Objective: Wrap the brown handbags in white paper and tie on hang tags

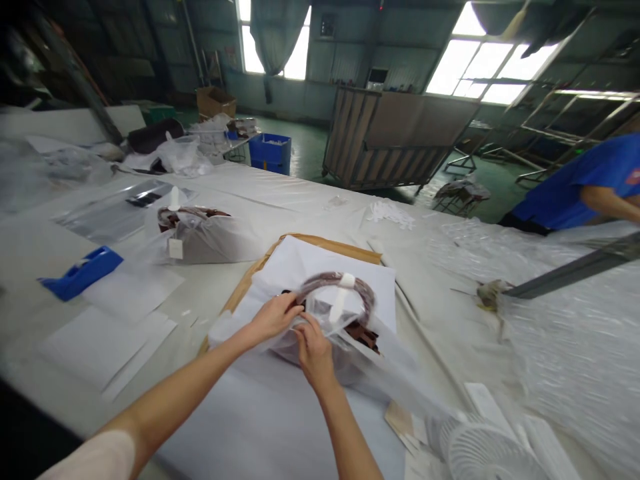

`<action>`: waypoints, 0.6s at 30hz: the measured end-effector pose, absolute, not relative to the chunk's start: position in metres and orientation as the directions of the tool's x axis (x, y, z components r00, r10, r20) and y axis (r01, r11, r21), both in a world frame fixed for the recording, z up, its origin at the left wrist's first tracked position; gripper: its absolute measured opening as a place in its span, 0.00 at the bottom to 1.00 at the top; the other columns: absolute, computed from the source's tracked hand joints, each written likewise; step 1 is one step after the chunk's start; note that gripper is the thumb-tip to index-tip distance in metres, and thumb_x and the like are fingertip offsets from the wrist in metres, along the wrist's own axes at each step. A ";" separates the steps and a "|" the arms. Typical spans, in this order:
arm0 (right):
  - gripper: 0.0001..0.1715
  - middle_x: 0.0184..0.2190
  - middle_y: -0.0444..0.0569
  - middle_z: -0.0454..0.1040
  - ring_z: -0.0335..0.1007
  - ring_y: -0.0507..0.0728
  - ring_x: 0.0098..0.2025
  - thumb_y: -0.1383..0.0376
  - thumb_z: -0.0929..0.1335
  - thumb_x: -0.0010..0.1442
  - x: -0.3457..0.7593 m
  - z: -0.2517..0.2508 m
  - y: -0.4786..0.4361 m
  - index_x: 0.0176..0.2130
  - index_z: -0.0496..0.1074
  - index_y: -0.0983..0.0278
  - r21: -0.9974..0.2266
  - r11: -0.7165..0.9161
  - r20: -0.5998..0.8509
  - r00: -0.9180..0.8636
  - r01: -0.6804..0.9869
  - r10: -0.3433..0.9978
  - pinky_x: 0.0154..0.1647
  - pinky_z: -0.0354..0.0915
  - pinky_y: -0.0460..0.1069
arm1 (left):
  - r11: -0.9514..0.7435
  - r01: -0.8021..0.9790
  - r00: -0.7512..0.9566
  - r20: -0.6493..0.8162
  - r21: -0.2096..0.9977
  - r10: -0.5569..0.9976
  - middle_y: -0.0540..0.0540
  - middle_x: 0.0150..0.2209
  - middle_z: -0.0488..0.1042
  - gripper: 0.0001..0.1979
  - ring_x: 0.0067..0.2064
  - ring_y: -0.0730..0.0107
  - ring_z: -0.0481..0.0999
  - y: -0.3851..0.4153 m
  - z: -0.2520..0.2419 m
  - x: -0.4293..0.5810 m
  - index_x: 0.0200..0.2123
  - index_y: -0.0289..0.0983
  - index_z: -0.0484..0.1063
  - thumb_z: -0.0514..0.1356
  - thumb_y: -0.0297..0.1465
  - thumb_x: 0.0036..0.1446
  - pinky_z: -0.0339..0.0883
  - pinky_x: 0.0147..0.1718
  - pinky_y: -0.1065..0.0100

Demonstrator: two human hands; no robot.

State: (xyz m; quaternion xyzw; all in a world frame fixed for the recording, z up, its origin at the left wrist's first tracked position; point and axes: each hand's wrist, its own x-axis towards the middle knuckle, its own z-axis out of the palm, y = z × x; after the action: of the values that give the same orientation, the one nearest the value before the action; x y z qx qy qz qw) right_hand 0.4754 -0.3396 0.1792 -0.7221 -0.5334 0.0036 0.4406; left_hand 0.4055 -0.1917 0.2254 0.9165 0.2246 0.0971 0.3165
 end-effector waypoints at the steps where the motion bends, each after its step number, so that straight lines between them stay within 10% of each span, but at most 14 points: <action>1: 0.11 0.54 0.57 0.68 0.66 0.58 0.56 0.64 0.59 0.67 0.474 0.177 -0.341 0.40 0.69 0.62 -0.626 -0.063 0.455 0.430 0.777 0.780 0.54 0.64 0.51 | -0.686 0.342 0.874 0.051 0.642 0.483 0.45 0.33 0.73 0.11 0.36 0.63 0.73 -0.194 0.226 0.407 0.38 0.38 0.68 0.51 0.38 0.63 0.58 0.34 0.68; 12: 0.11 0.59 0.58 0.65 0.68 0.57 0.55 0.68 0.60 0.66 0.463 0.137 -0.369 0.40 0.71 0.64 -0.575 -0.033 0.459 0.356 0.817 0.814 0.49 0.67 0.49 | -0.306 0.143 0.810 0.066 0.941 0.583 0.50 0.35 0.74 0.13 0.34 0.72 0.71 -0.207 0.183 0.392 0.42 0.36 0.71 0.61 0.26 0.50 0.64 0.34 0.71; 18: 0.11 0.30 0.47 0.72 0.68 0.52 0.31 0.61 0.64 0.64 0.450 0.175 -0.356 0.34 0.72 0.64 -0.757 -0.180 0.441 0.695 0.628 0.567 0.33 0.63 0.46 | -0.304 0.156 0.804 0.058 0.940 0.592 0.44 0.48 0.67 0.07 0.34 0.76 0.71 -0.202 0.177 0.382 0.31 0.33 0.72 0.64 0.25 0.46 0.68 0.33 0.71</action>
State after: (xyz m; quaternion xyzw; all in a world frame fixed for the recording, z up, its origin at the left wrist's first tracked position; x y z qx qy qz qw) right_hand 0.4503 -0.3560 0.1749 -0.7676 -0.3891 -0.0297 0.5084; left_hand 0.3822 -0.2019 0.1768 0.7817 0.2393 0.2022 0.5392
